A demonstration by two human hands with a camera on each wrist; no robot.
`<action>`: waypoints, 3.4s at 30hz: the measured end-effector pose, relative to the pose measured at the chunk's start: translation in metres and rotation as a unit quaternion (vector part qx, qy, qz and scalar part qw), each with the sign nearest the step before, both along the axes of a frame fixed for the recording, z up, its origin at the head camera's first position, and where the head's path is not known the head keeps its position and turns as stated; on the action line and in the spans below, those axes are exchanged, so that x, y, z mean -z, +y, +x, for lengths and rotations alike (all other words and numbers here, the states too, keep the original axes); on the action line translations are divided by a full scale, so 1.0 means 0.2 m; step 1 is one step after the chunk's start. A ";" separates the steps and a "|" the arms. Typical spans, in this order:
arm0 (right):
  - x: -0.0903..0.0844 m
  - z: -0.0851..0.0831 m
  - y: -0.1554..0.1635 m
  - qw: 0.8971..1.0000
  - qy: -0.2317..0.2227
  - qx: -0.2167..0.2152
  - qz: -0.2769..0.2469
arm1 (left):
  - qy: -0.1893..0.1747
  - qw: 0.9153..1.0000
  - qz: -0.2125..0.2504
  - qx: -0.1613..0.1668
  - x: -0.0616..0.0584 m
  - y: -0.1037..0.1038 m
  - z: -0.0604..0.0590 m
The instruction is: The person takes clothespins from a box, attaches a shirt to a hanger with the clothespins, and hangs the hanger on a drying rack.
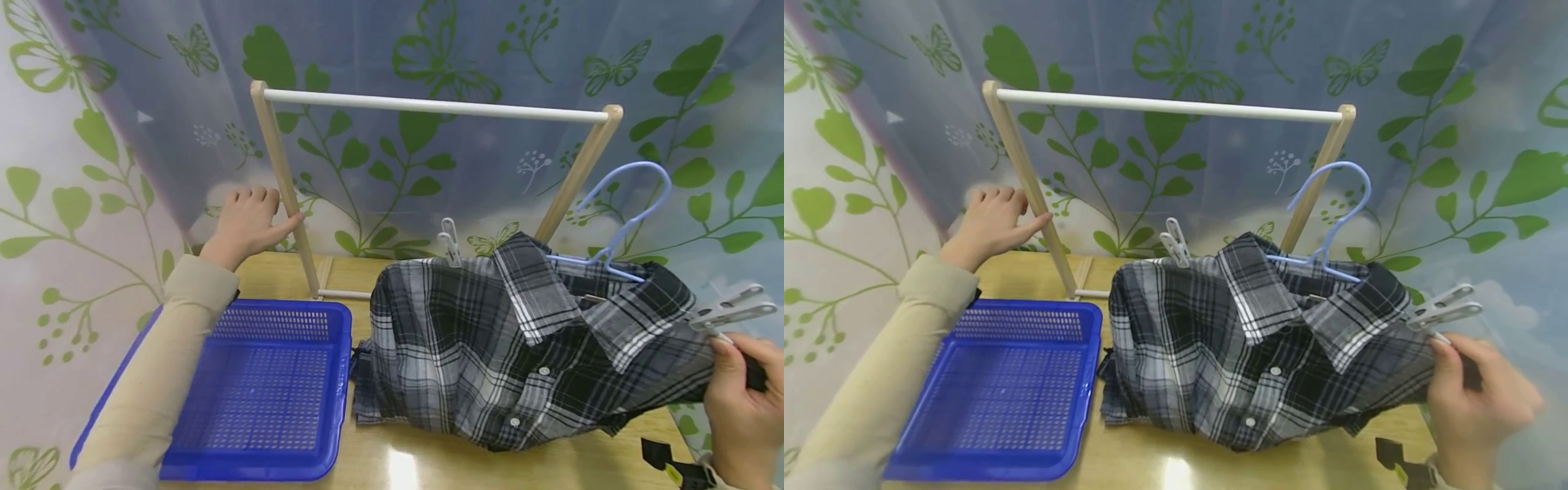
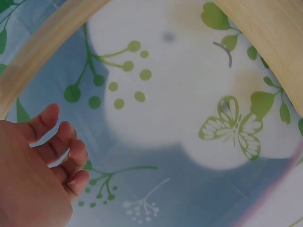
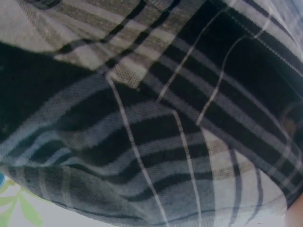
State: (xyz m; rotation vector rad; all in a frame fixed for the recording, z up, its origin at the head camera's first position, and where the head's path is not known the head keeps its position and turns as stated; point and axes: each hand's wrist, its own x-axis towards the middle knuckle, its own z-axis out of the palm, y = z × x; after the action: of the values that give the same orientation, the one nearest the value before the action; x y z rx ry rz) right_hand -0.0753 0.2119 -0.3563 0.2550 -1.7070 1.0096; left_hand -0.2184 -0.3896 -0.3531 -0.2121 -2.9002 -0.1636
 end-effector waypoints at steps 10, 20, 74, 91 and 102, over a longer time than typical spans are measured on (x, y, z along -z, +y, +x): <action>-0.01 -0.01 -0.02 1.000 -0.003 0.001 0.001 | -0.014 0.999 0.025 0.019 0.05 0.07 -0.04; -0.03 -0.07 -0.04 1.000 0.003 0.024 0.001 | 0.011 0.998 0.051 0.035 0.08 0.06 -0.05; -0.20 -0.38 -0.21 0.998 -0.008 0.028 0.063 | -0.011 0.993 0.111 0.024 -0.23 0.19 0.29; -0.17 -0.35 -0.18 0.994 -0.024 -0.020 0.104 | -0.027 0.989 0.141 0.018 -0.22 0.20 0.29; -0.16 -0.31 -0.14 0.997 -0.007 -0.015 0.072 | -0.024 0.990 0.142 0.014 -0.23 0.21 0.29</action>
State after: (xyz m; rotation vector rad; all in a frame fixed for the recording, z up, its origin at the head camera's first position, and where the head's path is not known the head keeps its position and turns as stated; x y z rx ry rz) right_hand -0.1376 0.1846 -0.3237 0.3684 -1.7951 0.9124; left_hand -0.1594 -0.3468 -0.3075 -0.1997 -2.8781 -0.5879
